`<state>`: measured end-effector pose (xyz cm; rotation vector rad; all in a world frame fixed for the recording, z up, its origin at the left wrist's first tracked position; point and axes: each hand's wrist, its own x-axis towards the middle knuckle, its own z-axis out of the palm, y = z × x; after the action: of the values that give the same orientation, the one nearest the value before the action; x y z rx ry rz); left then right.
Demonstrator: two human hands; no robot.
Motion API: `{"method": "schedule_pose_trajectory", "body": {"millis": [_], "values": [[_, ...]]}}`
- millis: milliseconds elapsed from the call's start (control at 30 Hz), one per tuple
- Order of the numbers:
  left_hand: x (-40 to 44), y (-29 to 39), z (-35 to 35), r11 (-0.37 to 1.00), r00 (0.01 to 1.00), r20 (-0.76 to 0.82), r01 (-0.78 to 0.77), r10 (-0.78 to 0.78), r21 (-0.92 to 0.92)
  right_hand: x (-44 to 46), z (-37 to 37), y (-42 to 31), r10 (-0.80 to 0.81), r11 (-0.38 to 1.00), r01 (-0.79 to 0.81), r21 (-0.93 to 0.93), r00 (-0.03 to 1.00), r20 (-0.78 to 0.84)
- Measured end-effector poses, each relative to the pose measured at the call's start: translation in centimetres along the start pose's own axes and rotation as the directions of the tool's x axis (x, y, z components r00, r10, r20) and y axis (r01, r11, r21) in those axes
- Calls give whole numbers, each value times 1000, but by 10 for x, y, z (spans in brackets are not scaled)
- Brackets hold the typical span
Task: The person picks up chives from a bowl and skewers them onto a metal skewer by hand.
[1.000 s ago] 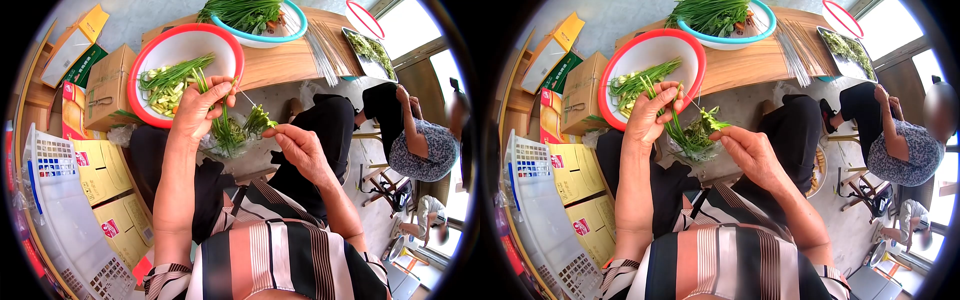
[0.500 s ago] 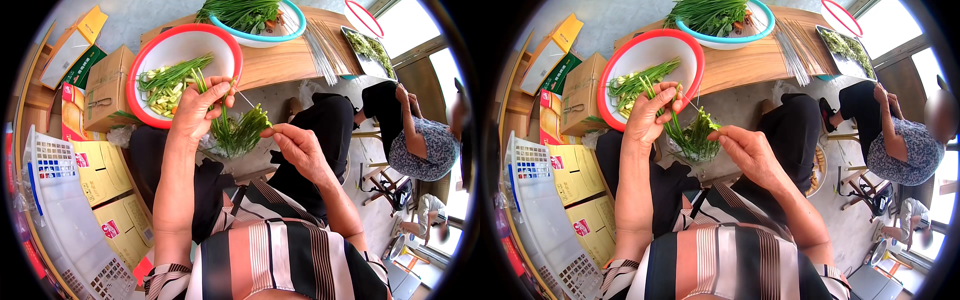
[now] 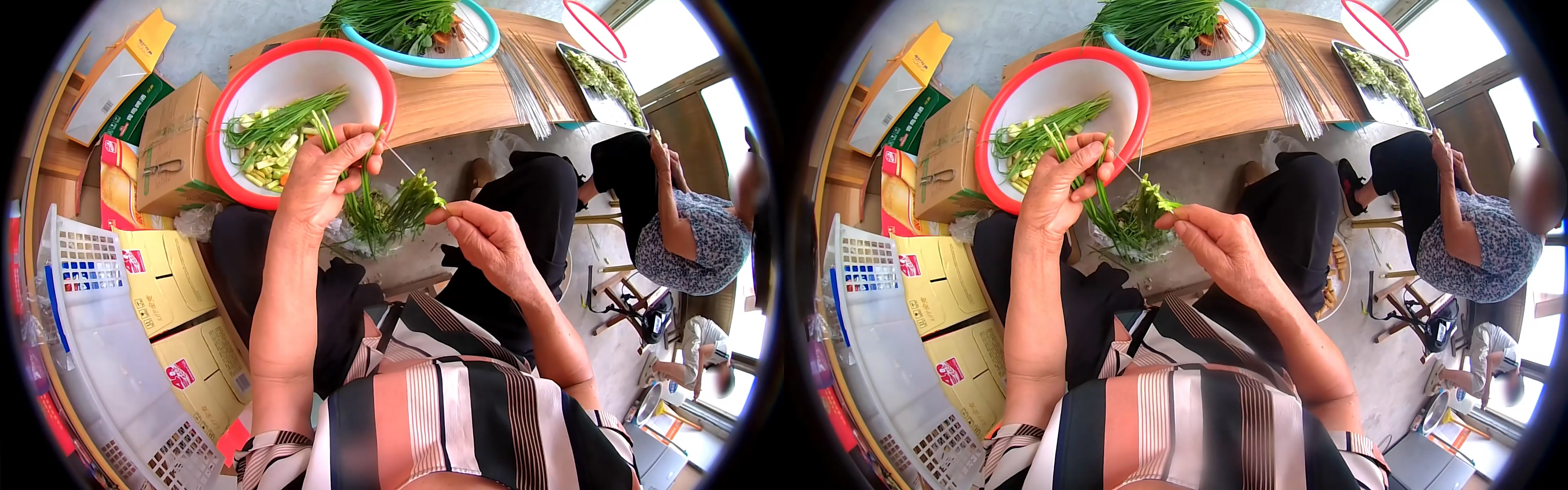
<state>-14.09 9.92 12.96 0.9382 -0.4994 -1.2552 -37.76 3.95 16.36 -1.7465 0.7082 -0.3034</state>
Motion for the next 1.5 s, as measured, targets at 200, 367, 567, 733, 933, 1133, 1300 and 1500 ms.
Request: {"method": "schedule_pose_trajectory", "body": {"millis": [200,367,567,733,933,1133,1300,1500], "values": [[-1,1,1,1000,1000,2,3,-3,9,1,0,0,-12,1000,12,-10,1000,8],[-2,3,1,999,1000,-6,10,-10,42,0,-3,-3,10,1000,-9,-23,1000,24],[-3,4,0,996,999,26,19,-21,82,-2,-8,1,25,1000,-24,-12,999,45],[-4,4,0,996,999,45,12,-16,89,-3,-8,0,21,1000,-21,4,999,44],[-3,3,-2,995,999,48,14,-19,98,-3,-7,2,27,1000,-27,9,999,45],[-4,6,-1,993,998,65,20,-28,114,-3,-5,1,65,993,-71,97,996,62],[-3,6,-5,996,995,97,26,-35,88,-3,-3,3,71,977,-89,194,993,95],[-5,4,-3,994,985,143,87,-96,67,-3,-4,7,67,960,-100,263,989,131]]}}
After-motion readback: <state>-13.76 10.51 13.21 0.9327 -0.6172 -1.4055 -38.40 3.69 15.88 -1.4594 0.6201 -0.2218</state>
